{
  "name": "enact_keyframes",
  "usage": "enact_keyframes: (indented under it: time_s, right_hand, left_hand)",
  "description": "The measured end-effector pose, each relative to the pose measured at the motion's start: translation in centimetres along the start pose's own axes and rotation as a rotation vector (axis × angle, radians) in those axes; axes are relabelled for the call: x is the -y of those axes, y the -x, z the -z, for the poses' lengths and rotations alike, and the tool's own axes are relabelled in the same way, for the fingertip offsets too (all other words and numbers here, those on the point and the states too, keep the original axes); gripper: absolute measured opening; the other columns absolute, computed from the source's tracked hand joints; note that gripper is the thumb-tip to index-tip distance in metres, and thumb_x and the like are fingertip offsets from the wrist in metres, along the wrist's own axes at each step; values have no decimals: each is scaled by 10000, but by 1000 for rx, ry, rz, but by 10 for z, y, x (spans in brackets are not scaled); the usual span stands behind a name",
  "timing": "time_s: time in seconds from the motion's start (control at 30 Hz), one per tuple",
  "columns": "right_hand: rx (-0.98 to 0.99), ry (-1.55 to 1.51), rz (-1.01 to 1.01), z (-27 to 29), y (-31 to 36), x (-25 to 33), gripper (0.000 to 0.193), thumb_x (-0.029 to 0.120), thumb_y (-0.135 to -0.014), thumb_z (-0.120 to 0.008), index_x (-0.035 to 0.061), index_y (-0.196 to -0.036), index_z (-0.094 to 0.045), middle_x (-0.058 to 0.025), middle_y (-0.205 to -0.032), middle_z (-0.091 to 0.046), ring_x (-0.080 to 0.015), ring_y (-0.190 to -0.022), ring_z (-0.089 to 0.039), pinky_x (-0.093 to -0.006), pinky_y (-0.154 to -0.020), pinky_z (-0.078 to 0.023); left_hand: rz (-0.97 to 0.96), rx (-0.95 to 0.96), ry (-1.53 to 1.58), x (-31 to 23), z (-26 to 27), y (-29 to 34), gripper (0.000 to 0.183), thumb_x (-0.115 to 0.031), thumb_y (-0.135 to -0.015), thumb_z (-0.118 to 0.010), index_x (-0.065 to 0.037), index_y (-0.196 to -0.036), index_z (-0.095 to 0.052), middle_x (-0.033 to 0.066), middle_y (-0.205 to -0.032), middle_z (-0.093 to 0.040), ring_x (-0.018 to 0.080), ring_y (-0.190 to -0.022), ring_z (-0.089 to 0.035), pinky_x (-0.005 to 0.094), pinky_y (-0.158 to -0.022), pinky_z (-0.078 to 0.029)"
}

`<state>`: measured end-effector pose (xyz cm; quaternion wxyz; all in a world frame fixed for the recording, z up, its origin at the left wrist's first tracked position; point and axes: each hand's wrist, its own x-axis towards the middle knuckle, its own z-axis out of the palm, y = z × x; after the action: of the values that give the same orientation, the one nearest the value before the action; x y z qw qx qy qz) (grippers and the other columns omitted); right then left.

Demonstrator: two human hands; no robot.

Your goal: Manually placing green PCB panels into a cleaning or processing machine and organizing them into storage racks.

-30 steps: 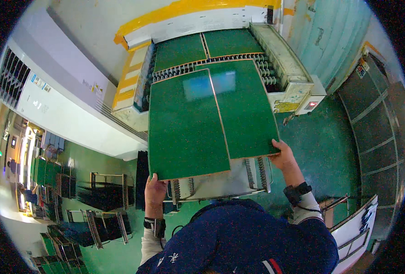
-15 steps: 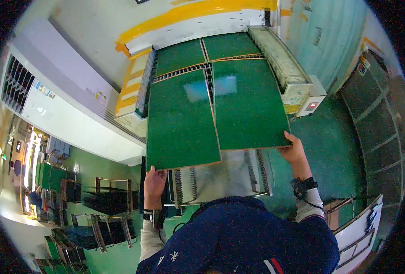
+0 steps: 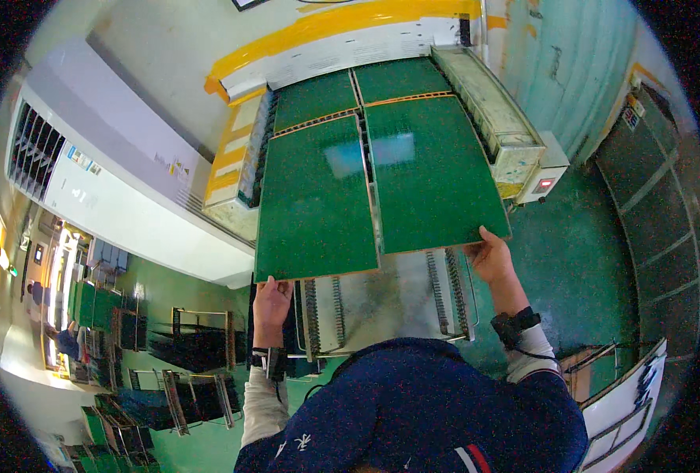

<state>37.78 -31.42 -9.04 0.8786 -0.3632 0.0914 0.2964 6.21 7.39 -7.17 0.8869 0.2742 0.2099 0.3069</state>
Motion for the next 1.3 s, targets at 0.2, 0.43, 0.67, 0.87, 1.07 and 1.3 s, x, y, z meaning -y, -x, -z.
enact_keyframes:
  time_s: [0.2,0.43,0.67,0.87,1.07,1.3]
  right_hand:
    - [-24,51,2,0,-5,9,184,157,-906,-581,105,-1083,-581,-66,-1001,-651,-227,-849,-644,-370,-704,-555]
    - [35,51,-2,0,-11,10,169,155,-912,-571,107,-1074,-573,-62,-959,-650,-222,-807,-643,-370,-677,-550]
    - [21,44,-15,-8,-18,11,163,160,-915,-561,106,-1068,-572,-63,-970,-652,-227,-795,-644,-382,-665,-553]
    - [31,55,-22,-10,-22,13,178,164,-911,-569,99,-1077,-573,-65,-983,-649,-229,-853,-640,-387,-691,-557]
    - [-11,84,-14,-24,-18,16,145,171,-905,-583,114,-1039,-586,-40,-921,-648,-201,-805,-630,-355,-654,-542]
    - [5,90,-22,-21,-25,17,202,172,-910,-565,80,-1089,-578,-77,-1003,-649,-232,-858,-644,-371,-702,-552]
  left_hand:
    - [-11,113,19,2,10,-21,139,-49,-923,-548,-109,-1043,-583,35,-961,-619,168,-866,-588,384,-865,-523]
    - [7,35,-3,2,-6,-29,159,-42,-931,-533,-95,-1076,-571,49,-984,-620,176,-901,-591,401,-888,-514]
    - [2,44,2,3,-1,-38,178,-48,-929,-539,-89,-1101,-558,58,-1026,-626,189,-936,-601,401,-882,-515]
    - [16,72,19,3,2,-44,190,-51,-927,-545,-100,-1110,-554,65,-1059,-630,196,-979,-606,391,-871,-519]
    - [15,38,14,4,0,-48,163,-64,-922,-555,-94,-1083,-556,69,-1055,-629,208,-999,-595,398,-898,-502]
    - [22,86,14,3,4,-53,206,-48,-929,-537,-95,-1129,-542,65,-1076,-607,191,-995,-587,390,-910,-503]
